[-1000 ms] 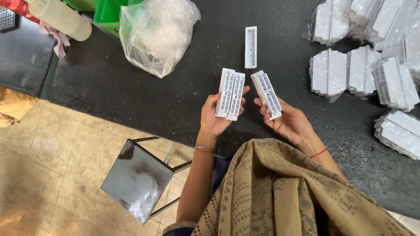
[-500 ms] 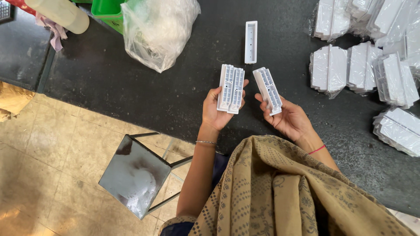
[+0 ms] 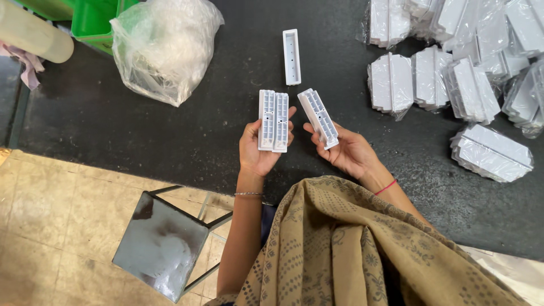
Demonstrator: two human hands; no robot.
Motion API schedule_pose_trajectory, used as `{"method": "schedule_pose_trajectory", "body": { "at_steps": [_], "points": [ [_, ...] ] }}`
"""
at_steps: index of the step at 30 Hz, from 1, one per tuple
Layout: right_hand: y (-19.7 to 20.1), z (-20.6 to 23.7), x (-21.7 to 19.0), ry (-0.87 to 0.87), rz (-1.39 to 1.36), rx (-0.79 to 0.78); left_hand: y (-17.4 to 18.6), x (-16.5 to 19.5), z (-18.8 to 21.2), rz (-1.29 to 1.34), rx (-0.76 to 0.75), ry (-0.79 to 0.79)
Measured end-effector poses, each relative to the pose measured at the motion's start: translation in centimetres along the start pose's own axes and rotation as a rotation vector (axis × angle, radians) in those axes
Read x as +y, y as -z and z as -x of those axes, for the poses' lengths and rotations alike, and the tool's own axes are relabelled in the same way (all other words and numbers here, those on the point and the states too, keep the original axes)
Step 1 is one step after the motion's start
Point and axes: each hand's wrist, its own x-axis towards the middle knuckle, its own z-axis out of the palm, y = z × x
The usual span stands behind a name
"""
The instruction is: The person repeatedly picks up small white plastic components, wraps each one in clear plastic film, and places the wrapped units into a white plastic bag. The person also handles unwrapped components and stacks them on the table.
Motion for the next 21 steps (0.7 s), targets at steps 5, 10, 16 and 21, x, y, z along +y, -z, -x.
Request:
{"method": "schedule_pose_trajectory", "body": {
  "at_steps": [5, 10, 16, 21],
  "points": [
    [0.1, -0.1, -0.2, 0.0, 0.006, 0.012, 0.3, -0.4, -0.2, 0.018, -0.006, 0.0],
    [0.0, -0.1, -0.4, 0.069, 0.267, 0.096, 1.0, -0.3, -0.4, -0.102, 0.022, -0.04],
    [-0.5, -1.2, 0.4, 0.404, 1.105, 0.315, 1.6, -0.8, -0.7, -1.53, 0.44, -0.543],
    [-2.2, -2.5, 2.5, 0.611, 1.719, 0.355, 1.0, -1.6, -0.5, -2.153, 0.699, -0.651]
  ]
}}
